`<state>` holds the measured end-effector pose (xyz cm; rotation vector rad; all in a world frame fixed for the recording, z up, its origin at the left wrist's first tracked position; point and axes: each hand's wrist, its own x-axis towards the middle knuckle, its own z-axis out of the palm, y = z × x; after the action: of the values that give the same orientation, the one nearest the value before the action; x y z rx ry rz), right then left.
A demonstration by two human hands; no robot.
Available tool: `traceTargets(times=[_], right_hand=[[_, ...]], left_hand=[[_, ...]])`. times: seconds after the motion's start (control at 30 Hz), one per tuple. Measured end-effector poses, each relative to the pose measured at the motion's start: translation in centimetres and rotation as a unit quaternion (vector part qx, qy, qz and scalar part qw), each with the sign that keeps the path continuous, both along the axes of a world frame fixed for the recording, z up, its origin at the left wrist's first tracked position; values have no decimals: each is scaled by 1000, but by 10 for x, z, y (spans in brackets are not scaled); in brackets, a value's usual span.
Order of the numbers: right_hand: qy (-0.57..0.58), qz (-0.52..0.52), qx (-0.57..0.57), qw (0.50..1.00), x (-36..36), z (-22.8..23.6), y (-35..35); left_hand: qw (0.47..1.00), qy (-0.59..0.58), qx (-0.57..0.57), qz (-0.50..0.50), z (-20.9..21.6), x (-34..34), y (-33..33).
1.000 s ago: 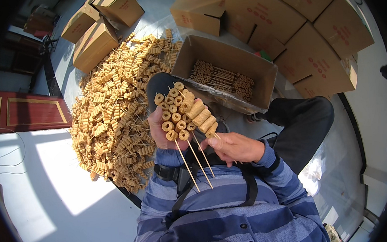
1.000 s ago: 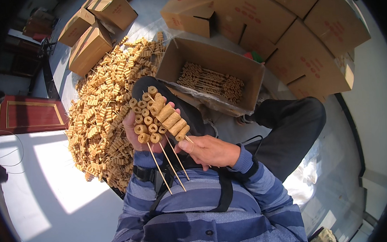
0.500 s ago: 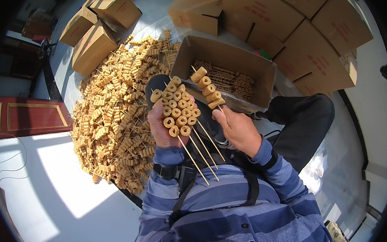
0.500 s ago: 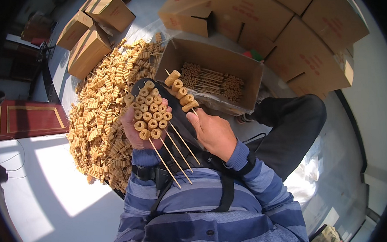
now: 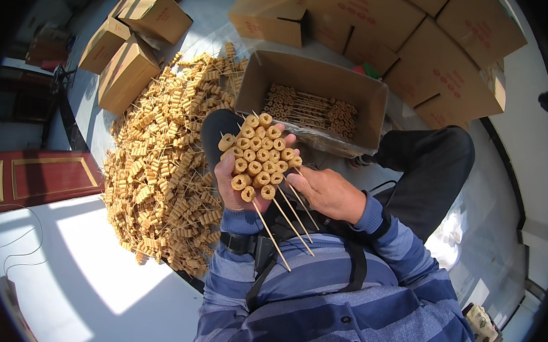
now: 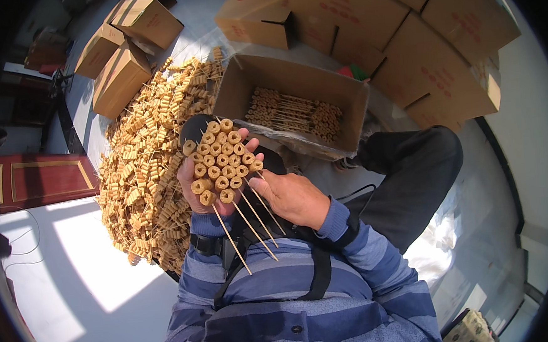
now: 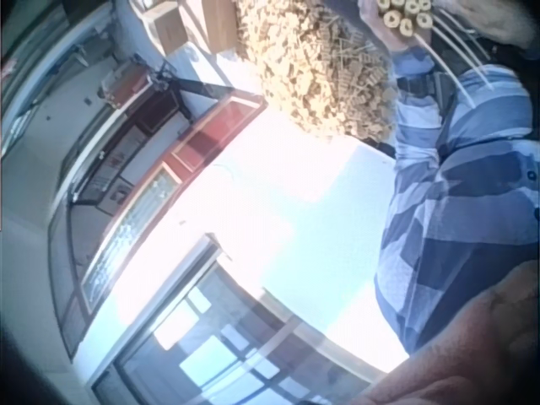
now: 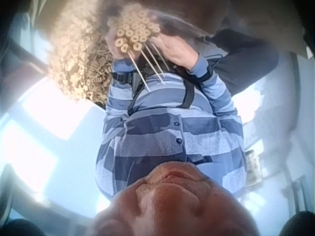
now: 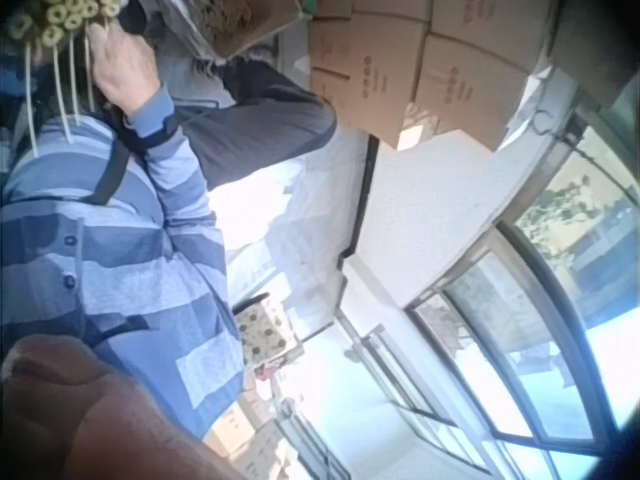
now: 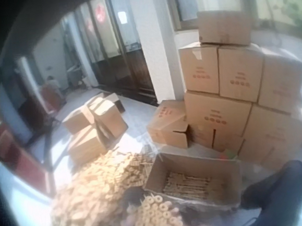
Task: The person sits on the floor and repeatedly picks up small cylindrical wooden pieces, threading them onto thin wooden sticks. The finished skewers are placed into a cardboard box. The process is repeated continuously.
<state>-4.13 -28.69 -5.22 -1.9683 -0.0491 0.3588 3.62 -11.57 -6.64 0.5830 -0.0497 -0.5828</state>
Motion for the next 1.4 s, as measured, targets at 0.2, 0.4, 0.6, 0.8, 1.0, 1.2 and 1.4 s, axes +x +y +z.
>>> traceTargets(times=[0.2, 0.4, 0.6, 0.8, 1.0, 1.2, 1.4], right_hand=[[47, 9, 2, 999, -2, 2, -9], [11, -61, -7, 998, -12, -4, -51], [41, -56, -12, 997, -16, -17, -65], [26, -118, -14, 993, -14, -34, -83], [49, -113, -40, 992, -6, -35, -92], [76, -103, -11, 992, 8, -38, -107], [93, -114, -31, 989, 13, -43, -110]], left_hand=[[996, -3, 91, 19, 2, 10, -6], [951, -167, 251, -67, 56, 84, -39], [609, -533, 507, -297, 57, 164, -132], [299, -652, 520, -464, -50, 183, -202], [187, -613, 525, -561, -162, 180, -223], [132, -624, 498, -588, -226, 176, -212], [133, -624, 486, -597, -253, 169, -202]])
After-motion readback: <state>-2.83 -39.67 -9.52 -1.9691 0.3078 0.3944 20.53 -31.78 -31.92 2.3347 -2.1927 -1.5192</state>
